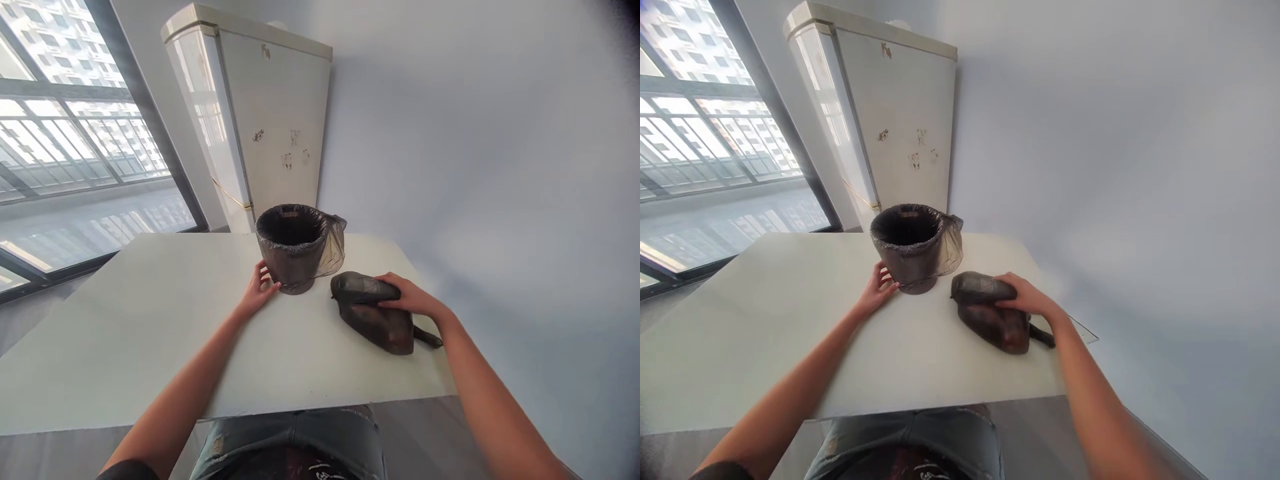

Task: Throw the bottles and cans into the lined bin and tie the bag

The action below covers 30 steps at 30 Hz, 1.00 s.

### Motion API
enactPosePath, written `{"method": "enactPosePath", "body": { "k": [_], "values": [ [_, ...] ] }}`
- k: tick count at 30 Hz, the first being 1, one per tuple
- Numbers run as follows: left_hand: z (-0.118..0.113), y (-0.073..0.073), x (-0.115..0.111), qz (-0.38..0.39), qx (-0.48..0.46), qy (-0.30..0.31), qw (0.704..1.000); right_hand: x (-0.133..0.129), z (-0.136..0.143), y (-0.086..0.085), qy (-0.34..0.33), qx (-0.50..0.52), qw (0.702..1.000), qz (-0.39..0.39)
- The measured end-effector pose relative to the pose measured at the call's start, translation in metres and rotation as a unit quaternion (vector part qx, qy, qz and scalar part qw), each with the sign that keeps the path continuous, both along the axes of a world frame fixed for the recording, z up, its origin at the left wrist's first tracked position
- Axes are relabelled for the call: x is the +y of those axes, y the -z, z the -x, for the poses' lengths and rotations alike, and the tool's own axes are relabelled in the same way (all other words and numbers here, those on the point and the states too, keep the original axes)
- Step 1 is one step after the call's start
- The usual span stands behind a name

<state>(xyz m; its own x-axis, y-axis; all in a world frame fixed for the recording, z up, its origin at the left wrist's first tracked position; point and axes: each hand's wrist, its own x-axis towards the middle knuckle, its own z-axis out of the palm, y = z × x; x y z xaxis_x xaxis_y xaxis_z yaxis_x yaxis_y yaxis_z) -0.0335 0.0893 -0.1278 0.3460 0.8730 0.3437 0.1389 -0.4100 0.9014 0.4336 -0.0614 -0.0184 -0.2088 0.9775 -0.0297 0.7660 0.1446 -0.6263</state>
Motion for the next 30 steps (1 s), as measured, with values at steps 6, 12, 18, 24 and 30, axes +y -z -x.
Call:
{"method": "enactPosePath", "body": {
  "k": [6, 12, 18, 24, 30],
  "values": [
    [-0.063, -0.005, 0.026, 0.035, -0.011, 0.034, 0.999, -0.044, 0.064, 0.012, 0.083, 0.005, 0.996, -0.030],
    [-0.102, -0.011, 0.041, 0.044, -0.001, 0.124, 0.991, -0.046, 0.137, 0.013, 0.079, 0.008, 0.996, -0.052],
    [-0.042, -0.025, 0.059, 0.053, 0.025, 0.131, 0.990, -0.022, 0.189, 0.022, 0.098, 0.049, 0.993, -0.053],
    [0.061, -0.046, 0.059, 0.057, 0.001, 0.090, 0.994, 0.026, 0.256, 0.024, 0.141, 0.018, 0.990, -0.021],
    [0.087, -0.027, 0.035, 0.036, -0.074, 0.055, 0.995, 0.090, 0.296, 0.012, 0.071, 0.056, 0.995, 0.033]
  ]
}}
